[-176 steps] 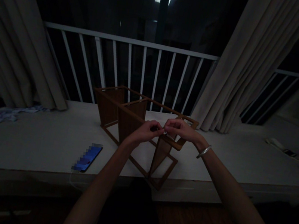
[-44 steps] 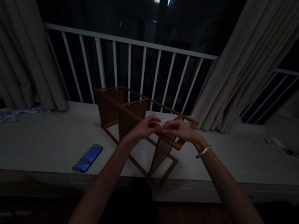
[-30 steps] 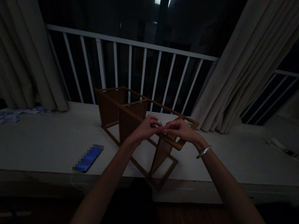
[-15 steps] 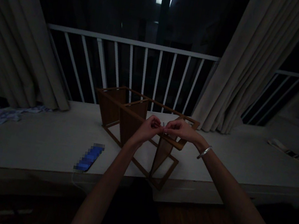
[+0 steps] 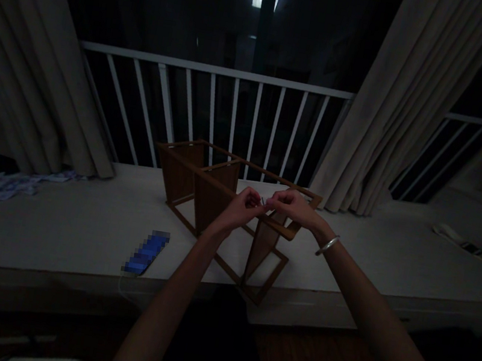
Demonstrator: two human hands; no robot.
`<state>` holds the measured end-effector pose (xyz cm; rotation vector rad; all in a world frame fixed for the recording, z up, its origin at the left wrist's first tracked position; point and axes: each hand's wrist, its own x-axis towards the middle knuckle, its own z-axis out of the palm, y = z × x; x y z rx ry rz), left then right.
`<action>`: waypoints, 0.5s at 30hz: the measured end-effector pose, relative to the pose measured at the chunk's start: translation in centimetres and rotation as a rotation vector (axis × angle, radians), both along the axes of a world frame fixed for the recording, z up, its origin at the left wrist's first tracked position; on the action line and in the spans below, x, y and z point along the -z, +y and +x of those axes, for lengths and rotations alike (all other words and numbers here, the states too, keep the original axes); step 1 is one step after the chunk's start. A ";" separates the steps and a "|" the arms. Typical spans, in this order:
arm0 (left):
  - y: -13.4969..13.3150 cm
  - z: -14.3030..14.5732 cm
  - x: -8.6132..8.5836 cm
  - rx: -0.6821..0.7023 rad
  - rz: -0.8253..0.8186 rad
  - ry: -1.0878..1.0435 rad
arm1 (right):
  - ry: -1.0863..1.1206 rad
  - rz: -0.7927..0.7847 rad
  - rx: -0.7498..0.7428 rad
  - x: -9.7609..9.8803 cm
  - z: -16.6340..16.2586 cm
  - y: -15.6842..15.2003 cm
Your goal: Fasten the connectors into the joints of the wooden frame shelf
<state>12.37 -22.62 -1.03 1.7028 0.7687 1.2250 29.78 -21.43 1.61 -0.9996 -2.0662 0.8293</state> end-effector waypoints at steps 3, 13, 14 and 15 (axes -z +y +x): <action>0.0 0.0 0.2 -0.011 0.008 -0.003 | 0.052 0.056 0.059 0.0 0.0 -0.1; 0.4 0.4 1.5 -0.088 0.109 -0.066 | 0.283 0.217 0.345 -0.1 0.5 0.1; 0.3 0.4 1.5 -0.091 0.109 -0.073 | 0.296 0.229 0.370 -0.1 0.8 0.1; 0.3 0.4 1.5 -0.094 0.110 -0.079 | 0.303 0.230 0.386 0.1 1.1 0.1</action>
